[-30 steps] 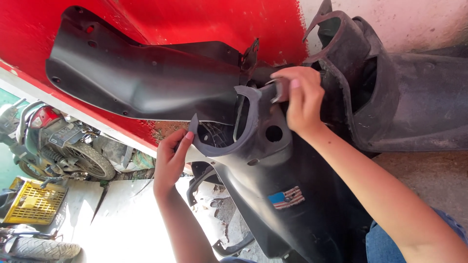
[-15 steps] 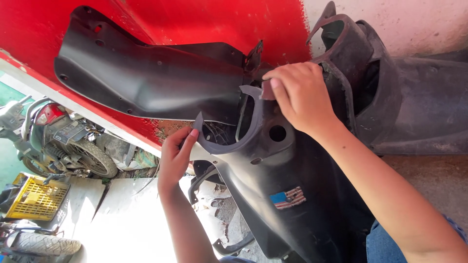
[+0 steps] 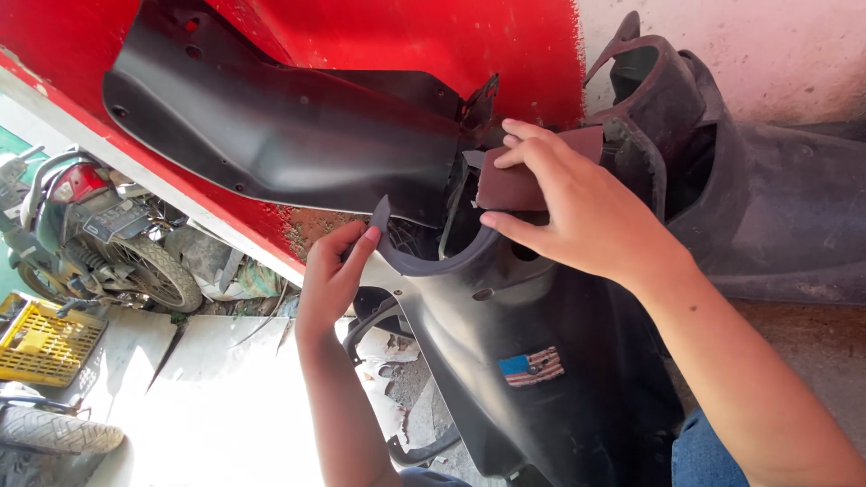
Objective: The person sands a plastic motorcycle fairing panel with sandpaper.
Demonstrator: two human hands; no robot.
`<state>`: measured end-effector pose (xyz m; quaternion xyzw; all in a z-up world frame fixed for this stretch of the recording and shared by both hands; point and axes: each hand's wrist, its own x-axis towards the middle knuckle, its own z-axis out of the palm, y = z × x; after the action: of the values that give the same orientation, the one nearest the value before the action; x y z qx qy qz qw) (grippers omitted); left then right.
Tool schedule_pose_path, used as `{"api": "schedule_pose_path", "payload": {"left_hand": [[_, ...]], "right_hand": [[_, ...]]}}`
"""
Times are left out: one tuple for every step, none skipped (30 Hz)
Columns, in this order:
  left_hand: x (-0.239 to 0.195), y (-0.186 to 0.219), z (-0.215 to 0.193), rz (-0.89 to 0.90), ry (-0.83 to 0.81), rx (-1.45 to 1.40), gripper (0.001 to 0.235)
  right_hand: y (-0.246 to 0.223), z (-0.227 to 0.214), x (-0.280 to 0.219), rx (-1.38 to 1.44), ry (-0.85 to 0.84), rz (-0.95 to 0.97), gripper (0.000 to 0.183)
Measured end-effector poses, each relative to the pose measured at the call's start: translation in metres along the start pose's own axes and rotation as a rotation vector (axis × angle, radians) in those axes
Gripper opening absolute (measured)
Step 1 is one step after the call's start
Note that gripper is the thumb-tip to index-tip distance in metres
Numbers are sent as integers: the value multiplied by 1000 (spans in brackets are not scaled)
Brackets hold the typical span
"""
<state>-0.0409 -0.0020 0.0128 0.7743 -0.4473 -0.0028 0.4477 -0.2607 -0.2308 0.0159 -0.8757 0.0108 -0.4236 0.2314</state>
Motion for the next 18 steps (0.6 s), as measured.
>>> {"api": "schedule_pose_path", "payload": {"left_hand": [[0,0,0,-7,-4,3,33],[0,0,0,-14,-8,7,33],[0,-1,0,-18,-7,6,33],[0,-1,0,-16,-10,6,33],[0,-1,0,-13,-12,8,34],[0,-2,0,-15,-10,7,34],[0,-2,0,-8,-12,5,33],[1,-2,0,-1,-14,3,33],[0,-1,0,-3,-14,4,33],[0,1,0,-1,-14,6,33],[1,2,0,2,-14,8,32],[0,1,0,0,-14,8,32],[0,0,0,2,-15,4,33],[0,-1,0,3,-16,1,33],[1,0,0,2,-15,1,33],[1,0,0,2,-14,1,34],[1,0,0,1,-14,2,34],[1,0,1,1,-13,3,34]], "right_hand": [[0,1,-1,-22,15,12,58],[0,3,-2,-43,30,24,53],[-1,3,-1,-42,27,24,53],[-2,3,-1,-124,86,-20,48],[-3,4,-1,-206,147,-65,44],[-5,3,-1,-205,144,-66,44],[-7,3,-1,-235,172,-78,45],[-8,2,0,-266,200,-89,47],[-9,4,0,-264,199,-89,47],[-10,5,0,-201,205,-45,50],[-11,7,1,-139,211,-3,53],[-10,9,1,-137,210,-2,53],[-10,10,1,-91,219,39,49],[-9,12,1,-45,228,81,45],[-7,14,2,-44,227,81,45],[-5,16,2,-27,240,70,39],[-3,18,3,-10,254,60,33],[-2,20,2,-9,254,59,33]]}}
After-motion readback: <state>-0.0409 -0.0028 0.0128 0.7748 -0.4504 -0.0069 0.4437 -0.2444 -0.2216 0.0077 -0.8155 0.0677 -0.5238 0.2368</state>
